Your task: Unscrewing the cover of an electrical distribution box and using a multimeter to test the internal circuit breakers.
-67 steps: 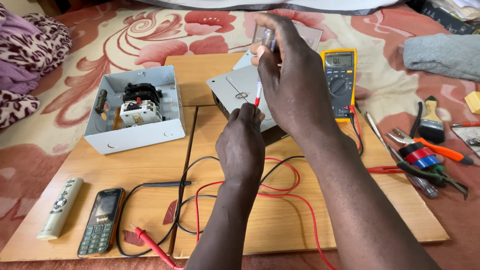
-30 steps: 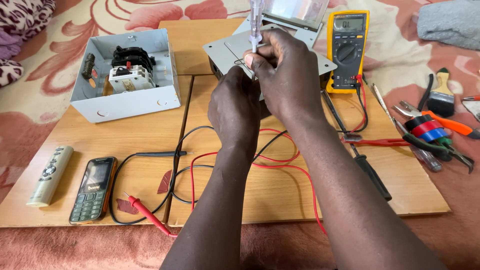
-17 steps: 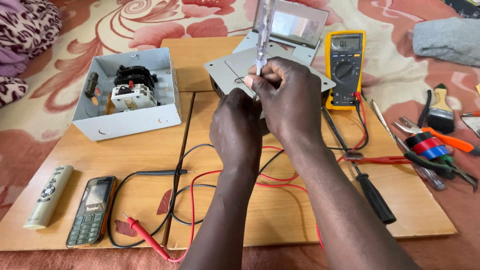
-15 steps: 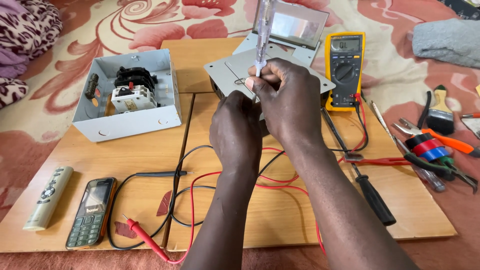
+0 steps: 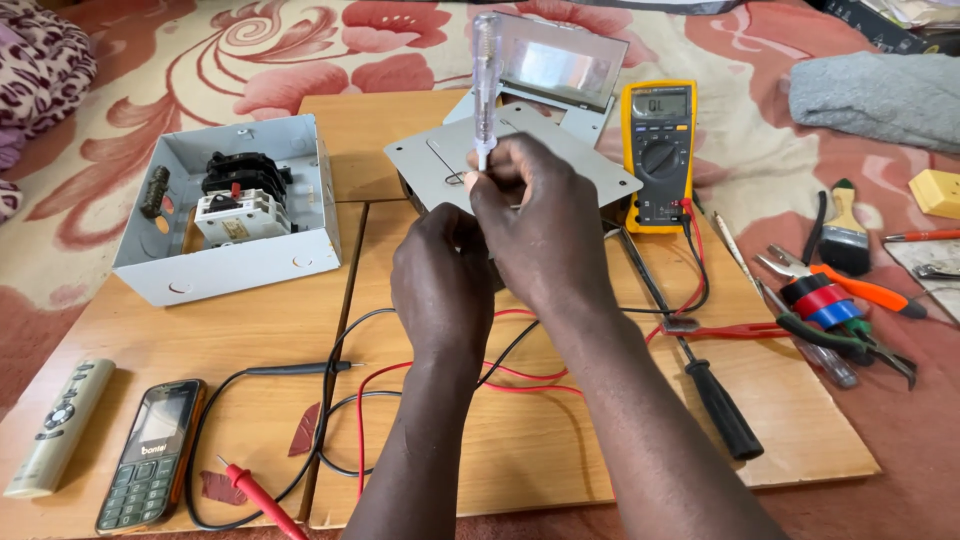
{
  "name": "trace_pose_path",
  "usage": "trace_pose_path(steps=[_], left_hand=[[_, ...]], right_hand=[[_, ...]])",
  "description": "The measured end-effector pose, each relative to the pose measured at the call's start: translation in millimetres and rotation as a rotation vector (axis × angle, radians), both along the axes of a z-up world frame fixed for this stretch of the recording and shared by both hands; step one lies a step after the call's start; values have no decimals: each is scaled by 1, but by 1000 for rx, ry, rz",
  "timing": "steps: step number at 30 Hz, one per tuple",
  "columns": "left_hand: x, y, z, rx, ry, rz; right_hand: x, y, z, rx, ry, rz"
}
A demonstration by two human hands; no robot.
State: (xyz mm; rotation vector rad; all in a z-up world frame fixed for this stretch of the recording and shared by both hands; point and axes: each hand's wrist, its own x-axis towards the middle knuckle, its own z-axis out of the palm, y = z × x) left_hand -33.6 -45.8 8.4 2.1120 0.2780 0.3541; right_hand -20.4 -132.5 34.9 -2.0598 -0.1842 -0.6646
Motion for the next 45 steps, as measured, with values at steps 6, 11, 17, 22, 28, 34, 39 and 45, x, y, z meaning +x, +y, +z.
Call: trace_pose_path(steps=[6, 11, 17, 22, 28, 34, 39, 45], left_hand=[[-5, 0, 4, -100, -9, -2], [-7, 4, -1, -86, -90, -32], [-3, 5, -5, -61, -107, -27], [-1, 4, -7, -60, -119, -31], [1, 3, -8, -55, -144, -21], [3, 2, -7, -113, -105, -35], [5, 7, -10, -140, -100, -21], [0, 12, -1, -163, -73, -8]], right_hand=[[4, 5, -10, -98, -128, -30], [5, 7, -6, -5, -2, 3], [6, 6, -3, -16, 14, 15], [5, 4, 1, -20, 21, 69], [4, 1, 8, -9, 34, 111], [7, 0, 9, 21, 193, 97], [5, 1, 6, 36, 113, 115], [10, 3, -3, 27, -19, 115]])
